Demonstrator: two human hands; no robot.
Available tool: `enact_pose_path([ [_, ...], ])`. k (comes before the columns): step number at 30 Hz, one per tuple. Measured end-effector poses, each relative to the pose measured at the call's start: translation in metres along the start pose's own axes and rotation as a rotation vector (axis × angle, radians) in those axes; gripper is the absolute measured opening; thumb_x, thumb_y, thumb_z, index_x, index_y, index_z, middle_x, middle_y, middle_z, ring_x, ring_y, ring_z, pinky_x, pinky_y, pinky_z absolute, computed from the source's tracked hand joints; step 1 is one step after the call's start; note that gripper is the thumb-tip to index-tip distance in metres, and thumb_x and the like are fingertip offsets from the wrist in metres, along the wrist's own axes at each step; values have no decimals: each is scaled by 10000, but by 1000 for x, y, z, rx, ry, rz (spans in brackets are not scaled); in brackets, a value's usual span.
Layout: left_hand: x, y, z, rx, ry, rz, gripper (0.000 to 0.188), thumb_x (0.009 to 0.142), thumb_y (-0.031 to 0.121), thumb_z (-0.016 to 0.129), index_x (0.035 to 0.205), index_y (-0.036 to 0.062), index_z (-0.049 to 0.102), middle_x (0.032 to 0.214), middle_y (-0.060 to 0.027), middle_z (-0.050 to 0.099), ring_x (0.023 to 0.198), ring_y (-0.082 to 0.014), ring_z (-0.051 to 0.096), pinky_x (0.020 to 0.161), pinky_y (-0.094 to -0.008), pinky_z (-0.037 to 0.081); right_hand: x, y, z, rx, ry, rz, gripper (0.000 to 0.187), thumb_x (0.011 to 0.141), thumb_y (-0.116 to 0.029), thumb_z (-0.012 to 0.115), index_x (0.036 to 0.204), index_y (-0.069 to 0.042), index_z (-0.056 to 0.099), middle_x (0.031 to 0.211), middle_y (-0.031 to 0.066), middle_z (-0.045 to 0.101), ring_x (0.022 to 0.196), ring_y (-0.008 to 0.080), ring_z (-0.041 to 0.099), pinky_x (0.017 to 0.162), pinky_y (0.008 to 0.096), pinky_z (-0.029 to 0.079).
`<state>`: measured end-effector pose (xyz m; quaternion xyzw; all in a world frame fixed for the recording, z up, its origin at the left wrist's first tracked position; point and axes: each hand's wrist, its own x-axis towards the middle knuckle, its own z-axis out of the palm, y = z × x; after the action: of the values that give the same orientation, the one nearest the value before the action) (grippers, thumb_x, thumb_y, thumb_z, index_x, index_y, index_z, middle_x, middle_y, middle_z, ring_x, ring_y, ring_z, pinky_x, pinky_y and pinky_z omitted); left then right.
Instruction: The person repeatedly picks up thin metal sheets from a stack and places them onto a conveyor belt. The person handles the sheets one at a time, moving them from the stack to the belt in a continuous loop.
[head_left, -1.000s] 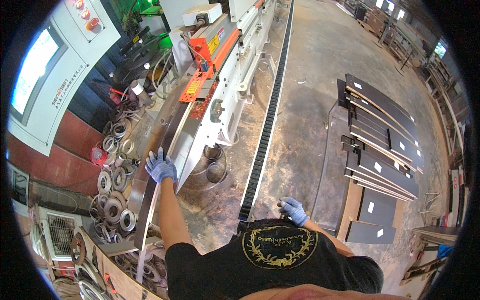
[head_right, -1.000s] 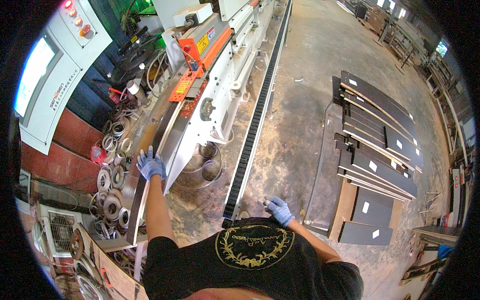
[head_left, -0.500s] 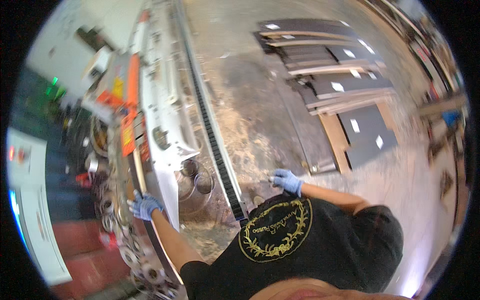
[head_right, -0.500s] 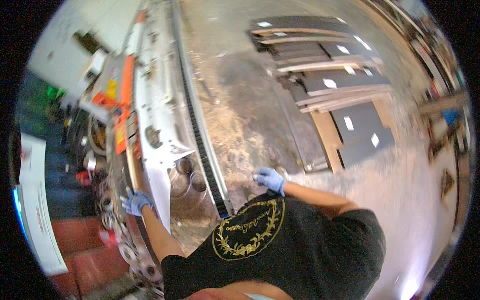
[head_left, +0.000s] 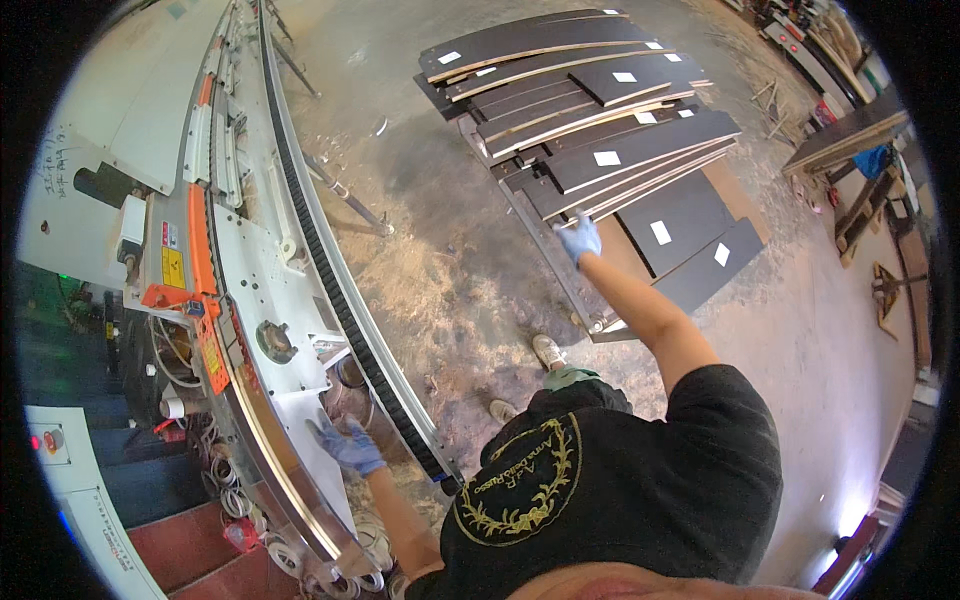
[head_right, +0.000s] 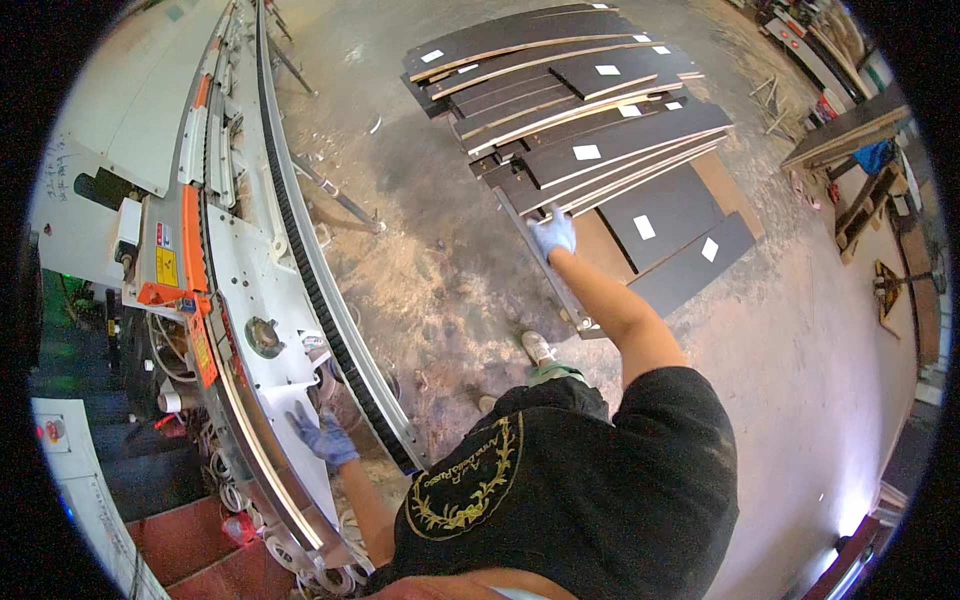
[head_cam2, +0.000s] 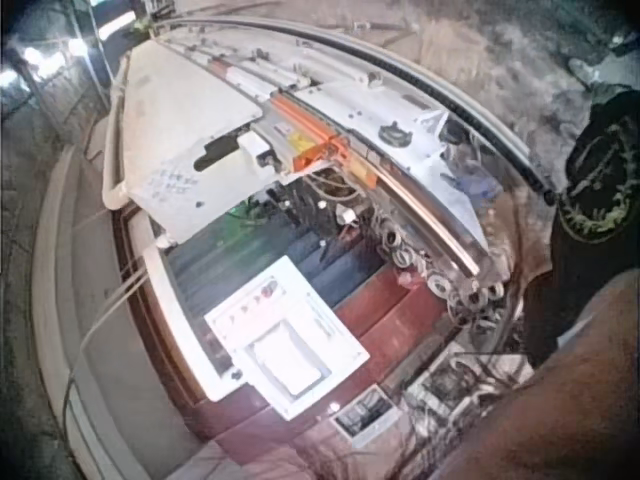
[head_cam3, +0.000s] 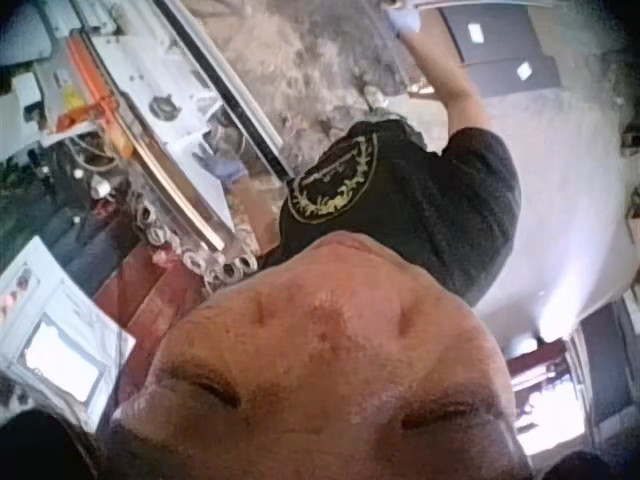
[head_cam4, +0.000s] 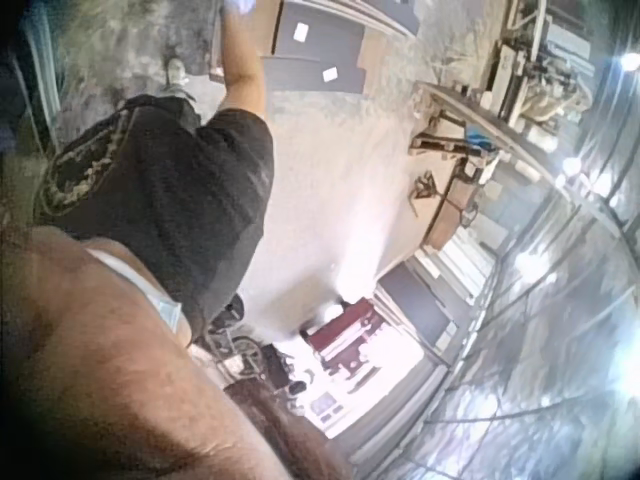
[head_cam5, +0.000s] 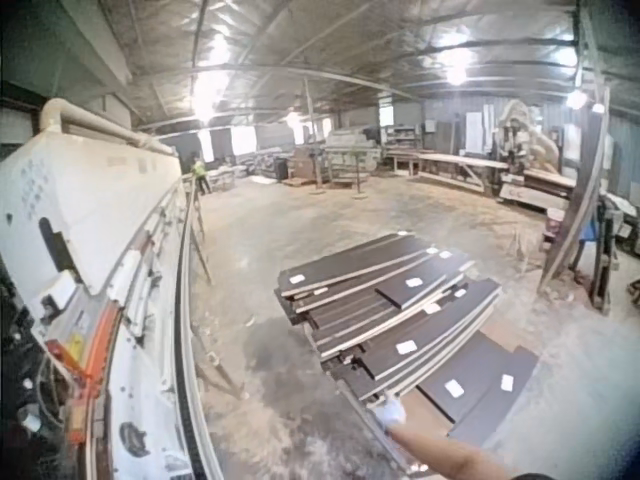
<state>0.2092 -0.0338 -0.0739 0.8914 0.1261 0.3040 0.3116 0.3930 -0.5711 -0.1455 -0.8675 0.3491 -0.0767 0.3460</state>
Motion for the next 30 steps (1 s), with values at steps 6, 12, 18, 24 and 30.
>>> enact_pose_path([
  [6,-46,48,-6,259,-62,-30,515,805,297,627,1239,48,505,1287,-179,462,1241,-308,371,1030,-417,280,76,-44,-14,-483,137,-136,657,742,-514,606,1317,-282,388,1405,116,286,1297,340,223,1021,527,166],
  [12,-63,61,-32,110,0,-338,513,811,110,599,1283,5,430,1393,-104,344,1257,-228,358,1032,-327,312,57,5,-24,-431,172,-114,544,801,-418,589,1305,-287,430,1434,151,233,1309,365,223,1039,488,227],
  [18,-43,91,-3,-36,-2,-234,518,788,199,636,1245,9,482,1331,-159,401,1244,-293,371,1010,-383,336,111,90,-11,1163,264,256,654,766,-269,696,1312,-132,363,1171,202,490,980,299,558,779,423,488],
  [24,-40,149,84,-537,-172,-108,600,817,214,637,1311,-2,374,1347,-140,367,1230,-263,379,1013,-368,332,89,84,-2,1203,-363,444,265,860,-283,558,657,-141,462,568,13,466,506,158,463,418,297,334],
  [30,-76,195,149,-1122,-569,-729,703,809,224,661,1356,21,269,1250,-125,446,1119,-229,457,956,-346,385,-169,-4,-70,1295,-1013,534,180,790,-200,623,935,-130,542,850,32,576,737,219,582,607,390,528],
])
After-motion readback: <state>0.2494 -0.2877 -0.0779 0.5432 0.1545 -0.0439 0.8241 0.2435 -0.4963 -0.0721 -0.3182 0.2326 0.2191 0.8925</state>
